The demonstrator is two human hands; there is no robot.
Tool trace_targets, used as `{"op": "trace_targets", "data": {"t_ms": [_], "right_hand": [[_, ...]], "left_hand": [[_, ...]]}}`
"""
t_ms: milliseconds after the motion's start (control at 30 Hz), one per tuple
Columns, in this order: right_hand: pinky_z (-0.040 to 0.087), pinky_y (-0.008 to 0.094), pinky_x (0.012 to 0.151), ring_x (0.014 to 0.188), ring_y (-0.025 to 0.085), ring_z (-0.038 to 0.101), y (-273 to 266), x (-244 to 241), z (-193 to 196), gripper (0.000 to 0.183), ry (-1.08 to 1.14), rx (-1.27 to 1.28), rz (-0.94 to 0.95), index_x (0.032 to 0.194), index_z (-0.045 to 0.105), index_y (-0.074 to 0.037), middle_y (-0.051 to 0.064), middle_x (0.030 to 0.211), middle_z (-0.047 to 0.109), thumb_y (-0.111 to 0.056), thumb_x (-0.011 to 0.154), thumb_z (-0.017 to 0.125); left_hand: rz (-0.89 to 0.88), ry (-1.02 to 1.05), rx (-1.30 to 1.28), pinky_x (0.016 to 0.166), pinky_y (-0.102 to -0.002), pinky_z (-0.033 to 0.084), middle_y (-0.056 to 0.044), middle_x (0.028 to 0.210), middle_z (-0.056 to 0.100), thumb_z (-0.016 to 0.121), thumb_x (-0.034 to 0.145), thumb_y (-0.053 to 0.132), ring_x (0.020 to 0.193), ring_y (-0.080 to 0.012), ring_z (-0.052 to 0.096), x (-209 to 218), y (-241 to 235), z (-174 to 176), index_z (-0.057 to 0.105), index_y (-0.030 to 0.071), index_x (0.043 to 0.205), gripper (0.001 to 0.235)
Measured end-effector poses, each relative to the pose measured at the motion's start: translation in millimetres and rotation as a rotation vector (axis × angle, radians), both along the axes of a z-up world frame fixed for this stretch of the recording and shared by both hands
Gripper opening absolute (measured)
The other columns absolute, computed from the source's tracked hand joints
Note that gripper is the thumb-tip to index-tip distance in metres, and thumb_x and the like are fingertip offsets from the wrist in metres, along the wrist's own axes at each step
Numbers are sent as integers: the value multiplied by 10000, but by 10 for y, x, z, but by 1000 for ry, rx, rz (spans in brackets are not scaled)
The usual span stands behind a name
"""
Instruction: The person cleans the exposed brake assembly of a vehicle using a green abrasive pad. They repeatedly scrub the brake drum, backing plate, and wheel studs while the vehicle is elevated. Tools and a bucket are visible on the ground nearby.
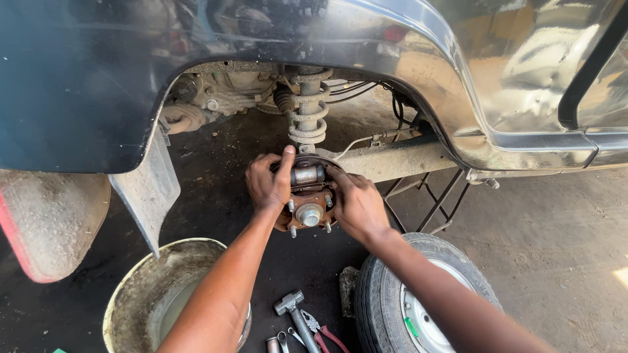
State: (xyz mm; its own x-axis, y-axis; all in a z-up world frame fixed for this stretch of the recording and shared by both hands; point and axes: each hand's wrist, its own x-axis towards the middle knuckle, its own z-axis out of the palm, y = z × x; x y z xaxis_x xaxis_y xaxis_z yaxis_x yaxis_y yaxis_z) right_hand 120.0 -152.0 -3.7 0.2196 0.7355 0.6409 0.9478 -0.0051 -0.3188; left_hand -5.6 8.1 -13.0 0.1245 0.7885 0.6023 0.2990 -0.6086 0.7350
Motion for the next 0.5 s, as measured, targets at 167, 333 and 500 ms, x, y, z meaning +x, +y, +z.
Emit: {"op": "trace_targets", "data": {"t_ms": [167, 333, 500], "right_hand": [[478, 434, 1006, 767, 345, 645, -7, 32, 42, 436, 122, -284, -147, 1378, 647, -132, 205, 769, 756, -82, 988, 457], [488, 476, 933, 864, 381, 631, 119, 78, 40, 414, 93, -149, -123, 1244, 708, -76, 182, 874, 773, -37, 878, 518], [509, 487, 876, 906, 412, 640, -6, 14, -81, 300, 237, -72, -140, 1194, 722, -78, 172, 1056, 761, -103, 932, 578]], "left_hand": [[-36, -132, -219, 734, -487, 432, -220, 742, 576, 593, 1014, 608, 706, -333, 556, 39, 209, -163, 619, -104, 765, 755], [-164, -556, -522, 672, -373, 497, -76, 592, 648, 559, 918, 656, 599, -191, 611, 44, 292, -156, 706, -5, 636, 733], [-140, -687, -529, 817, -314, 537, -97, 599, 665, 556, 927, 674, 633, -201, 640, 31, 336, -179, 658, -19, 572, 785]]}}
